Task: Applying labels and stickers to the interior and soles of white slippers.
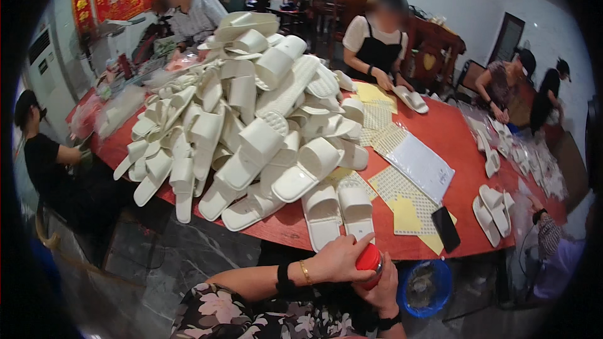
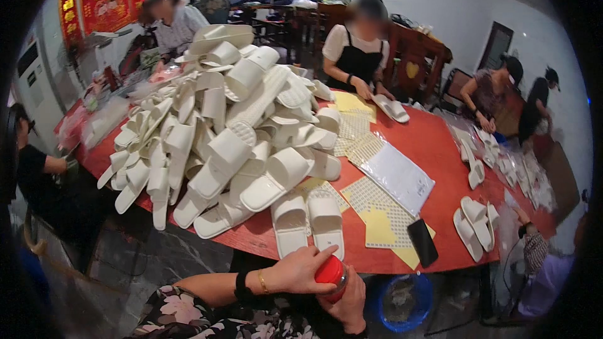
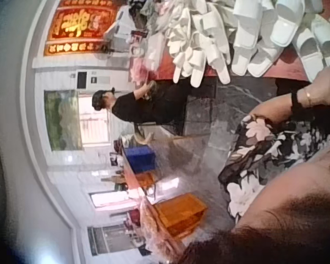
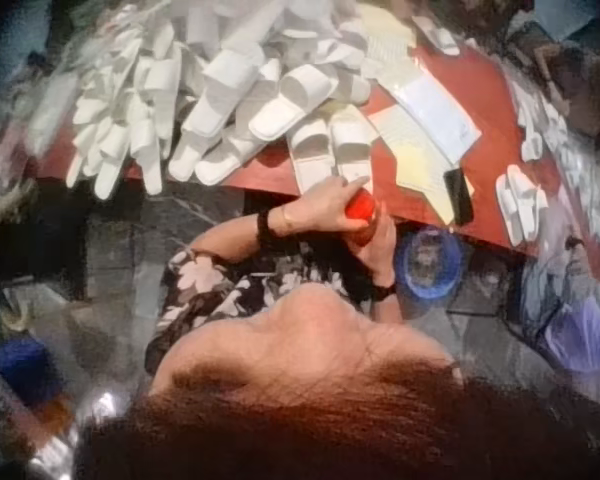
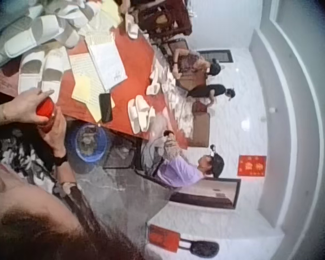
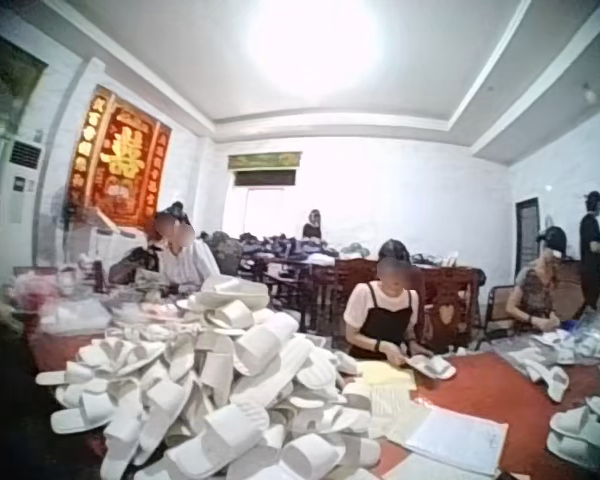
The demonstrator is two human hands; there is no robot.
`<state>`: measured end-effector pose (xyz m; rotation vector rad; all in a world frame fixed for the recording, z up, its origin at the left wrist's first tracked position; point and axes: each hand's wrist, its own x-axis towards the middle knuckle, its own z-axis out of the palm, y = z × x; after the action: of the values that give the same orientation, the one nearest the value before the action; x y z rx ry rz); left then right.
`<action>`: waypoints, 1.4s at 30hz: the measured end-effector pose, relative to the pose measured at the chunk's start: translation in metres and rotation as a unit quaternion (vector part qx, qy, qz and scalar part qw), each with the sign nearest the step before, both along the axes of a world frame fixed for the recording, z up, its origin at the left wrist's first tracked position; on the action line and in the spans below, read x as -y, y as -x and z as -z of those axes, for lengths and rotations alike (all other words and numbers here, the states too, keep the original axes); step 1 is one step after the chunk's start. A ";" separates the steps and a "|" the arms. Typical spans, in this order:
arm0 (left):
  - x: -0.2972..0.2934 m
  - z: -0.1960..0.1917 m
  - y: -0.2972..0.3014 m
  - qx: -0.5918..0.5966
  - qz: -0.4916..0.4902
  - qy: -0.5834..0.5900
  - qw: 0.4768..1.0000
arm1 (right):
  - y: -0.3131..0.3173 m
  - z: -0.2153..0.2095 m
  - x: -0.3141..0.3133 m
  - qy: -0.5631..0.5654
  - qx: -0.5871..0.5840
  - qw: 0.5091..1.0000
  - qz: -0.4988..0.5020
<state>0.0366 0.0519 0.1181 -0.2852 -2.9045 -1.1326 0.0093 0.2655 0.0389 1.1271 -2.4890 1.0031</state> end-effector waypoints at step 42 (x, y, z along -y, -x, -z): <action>0.005 0.023 0.029 -0.041 0.198 -0.095 0.975 | 0.001 -0.023 -0.020 -0.019 -0.005 0.999 0.045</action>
<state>0.0076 0.0472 0.0948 -0.9132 -2.7093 -1.3949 0.0085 0.2855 0.0624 1.0191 -2.5372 0.9275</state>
